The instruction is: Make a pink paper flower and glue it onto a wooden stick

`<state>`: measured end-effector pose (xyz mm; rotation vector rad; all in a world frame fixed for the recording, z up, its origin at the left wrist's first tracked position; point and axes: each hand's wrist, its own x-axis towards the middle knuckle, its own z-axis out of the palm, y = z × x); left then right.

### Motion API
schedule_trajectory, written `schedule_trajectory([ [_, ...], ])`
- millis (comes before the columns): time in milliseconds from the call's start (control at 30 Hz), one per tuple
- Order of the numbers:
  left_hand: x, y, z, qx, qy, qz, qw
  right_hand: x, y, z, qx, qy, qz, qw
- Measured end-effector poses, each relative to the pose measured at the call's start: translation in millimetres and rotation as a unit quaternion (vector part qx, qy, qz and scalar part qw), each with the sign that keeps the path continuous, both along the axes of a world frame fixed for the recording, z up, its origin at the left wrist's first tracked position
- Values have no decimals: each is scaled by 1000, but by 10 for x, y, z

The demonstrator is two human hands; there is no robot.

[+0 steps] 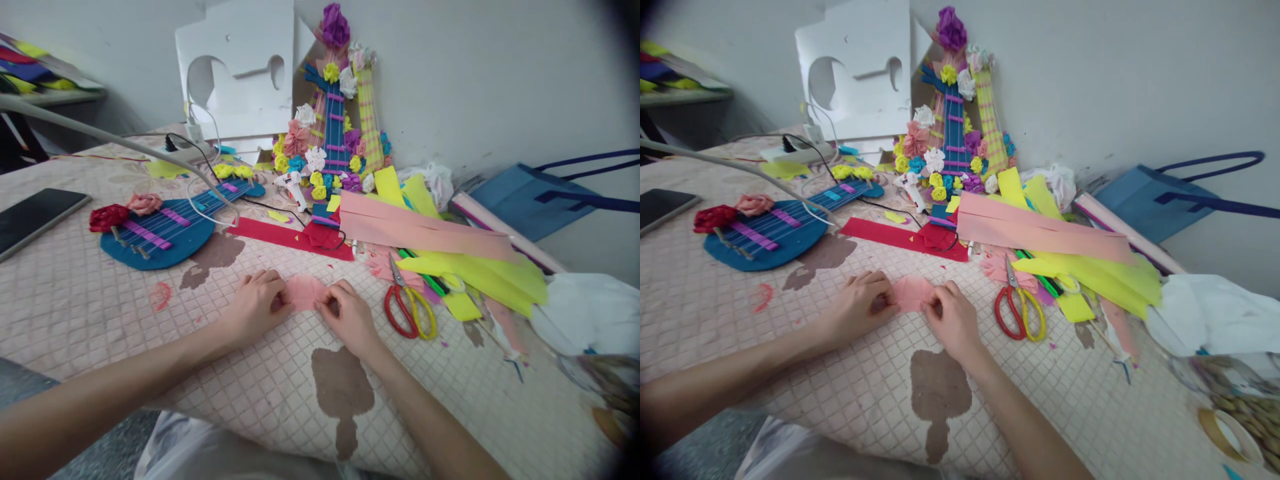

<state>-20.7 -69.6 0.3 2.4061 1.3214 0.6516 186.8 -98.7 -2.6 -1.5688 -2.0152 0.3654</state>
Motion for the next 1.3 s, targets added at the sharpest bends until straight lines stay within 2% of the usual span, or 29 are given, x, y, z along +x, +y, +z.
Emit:
schedule_trajectory([
  [100, 0, -7, -1, -18, -33, 3, 999, 15, -5, 7, -4, 21, 5, 1000],
  [267, -12, -8, 25, -45, -42, -32, 998, 33, -15, 39, -16, 22, 50, 998],
  [533, 89, 23, 76, -21, 49, -7, 999, -123, -10, 42, -2, -64, -31, 997],
  [633, 86, 12, 52, 2, 63, -8, 998, -111, -17, 19, -15, -63, -41, 997],
  [867, -56, 58, -44, -3, -27, -1, 1000, 72, -8, -5, -25, 60, -13, 998],
  [1033, -95, 123, 27, -38, -56, -16, 998, 129, 17, 8, -49, 144, 2, 988],
  [1167, 22, 298, 154, -39, -34, -53, 997, 187, 36, -4, -57, 273, -38, 960],
  [1233, 139, 436, 198, -32, -18, -84, 996, 204, 39, -7, -59, 306, -60, 948],
  [1300, 261, 578, 225, -57, -2, -92, 994, 205, 39, -3, -62, 319, -66, 944],
])
